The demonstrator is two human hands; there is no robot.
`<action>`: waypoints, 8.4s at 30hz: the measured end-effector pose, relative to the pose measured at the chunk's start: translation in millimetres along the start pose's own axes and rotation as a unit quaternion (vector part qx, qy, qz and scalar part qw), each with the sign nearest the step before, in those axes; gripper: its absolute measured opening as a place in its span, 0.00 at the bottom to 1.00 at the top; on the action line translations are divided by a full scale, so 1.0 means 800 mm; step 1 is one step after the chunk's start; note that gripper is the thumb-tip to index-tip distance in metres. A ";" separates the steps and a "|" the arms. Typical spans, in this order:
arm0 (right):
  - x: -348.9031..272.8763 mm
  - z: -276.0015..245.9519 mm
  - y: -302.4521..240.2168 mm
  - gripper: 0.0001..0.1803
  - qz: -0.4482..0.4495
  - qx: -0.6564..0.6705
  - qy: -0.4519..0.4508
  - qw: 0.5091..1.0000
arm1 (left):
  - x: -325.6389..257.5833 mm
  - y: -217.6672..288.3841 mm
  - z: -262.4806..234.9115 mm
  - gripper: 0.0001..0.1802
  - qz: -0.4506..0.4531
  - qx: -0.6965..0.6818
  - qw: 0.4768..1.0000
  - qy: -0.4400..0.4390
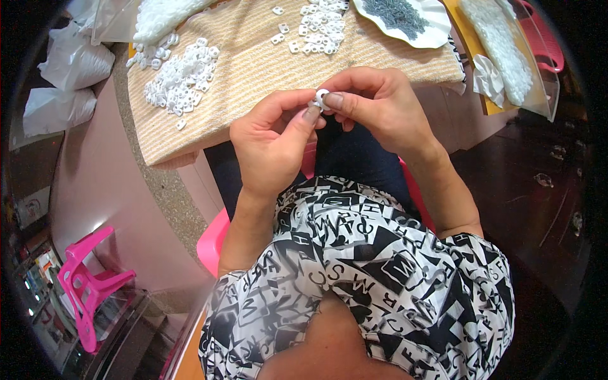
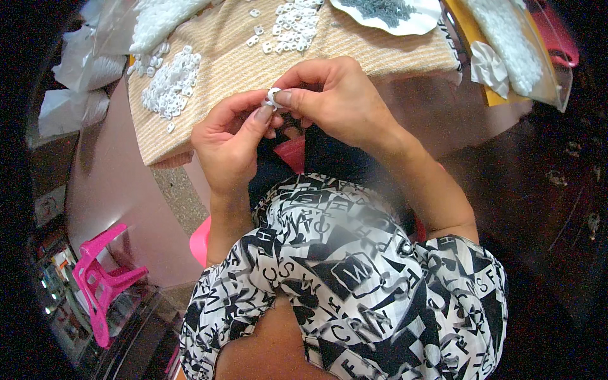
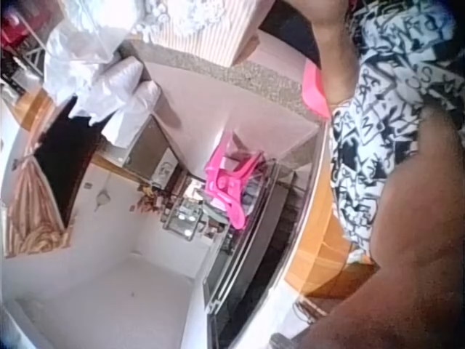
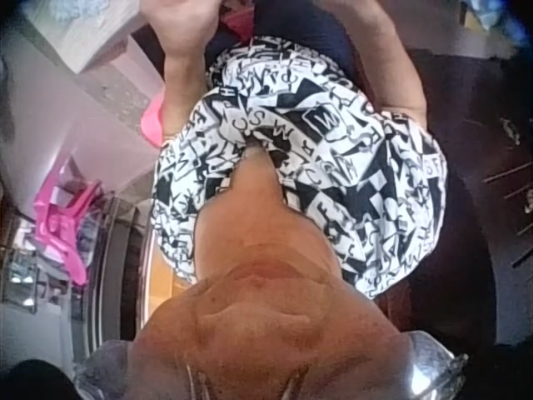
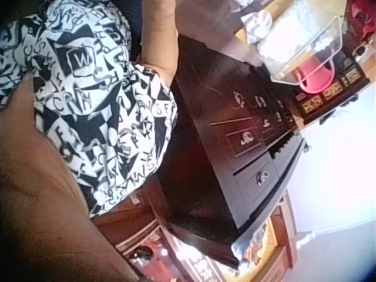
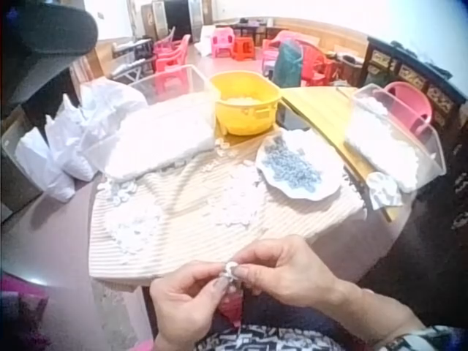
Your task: Assembling small plastic components by manually inserting metal pins into them.
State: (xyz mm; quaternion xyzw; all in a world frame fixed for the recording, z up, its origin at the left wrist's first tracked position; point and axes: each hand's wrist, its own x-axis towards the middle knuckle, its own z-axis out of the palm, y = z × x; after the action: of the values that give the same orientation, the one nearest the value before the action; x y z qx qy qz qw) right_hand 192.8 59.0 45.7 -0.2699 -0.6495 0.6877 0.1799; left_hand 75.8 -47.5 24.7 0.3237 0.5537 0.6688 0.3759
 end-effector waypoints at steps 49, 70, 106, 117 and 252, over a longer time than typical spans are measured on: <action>0.004 0.005 0.007 0.06 0.024 0.172 0.000 0.985 | 0.017 -0.047 -0.008 0.13 0.030 -0.263 0.961 -0.077; 0.002 0.012 0.012 0.05 0.012 0.110 -0.004 0.994 | 0.018 -0.052 -0.013 0.08 0.033 -0.278 0.954 -0.110; 0.020 0.016 -0.039 0.08 0.031 0.133 0.007 0.991 | 0.017 -0.014 -0.021 0.14 0.039 -0.324 0.944 -0.041; 0.008 0.025 -0.007 0.07 -0.020 0.145 0.014 0.989 | 0.006 -0.009 -0.015 0.07 0.045 -0.195 0.979 0.036; 0.224 -0.167 -0.140 0.06 -0.142 -0.137 0.252 0.947 | 0.034 -0.055 -0.030 0.13 0.040 -0.019 0.995 0.090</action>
State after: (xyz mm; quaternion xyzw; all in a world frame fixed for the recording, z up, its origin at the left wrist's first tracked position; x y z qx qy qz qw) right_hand 120.6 282.4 130.3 -0.3615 -0.7026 0.4691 0.3945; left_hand 48.4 -31.4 -22.3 0.2768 0.5592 0.7201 0.3034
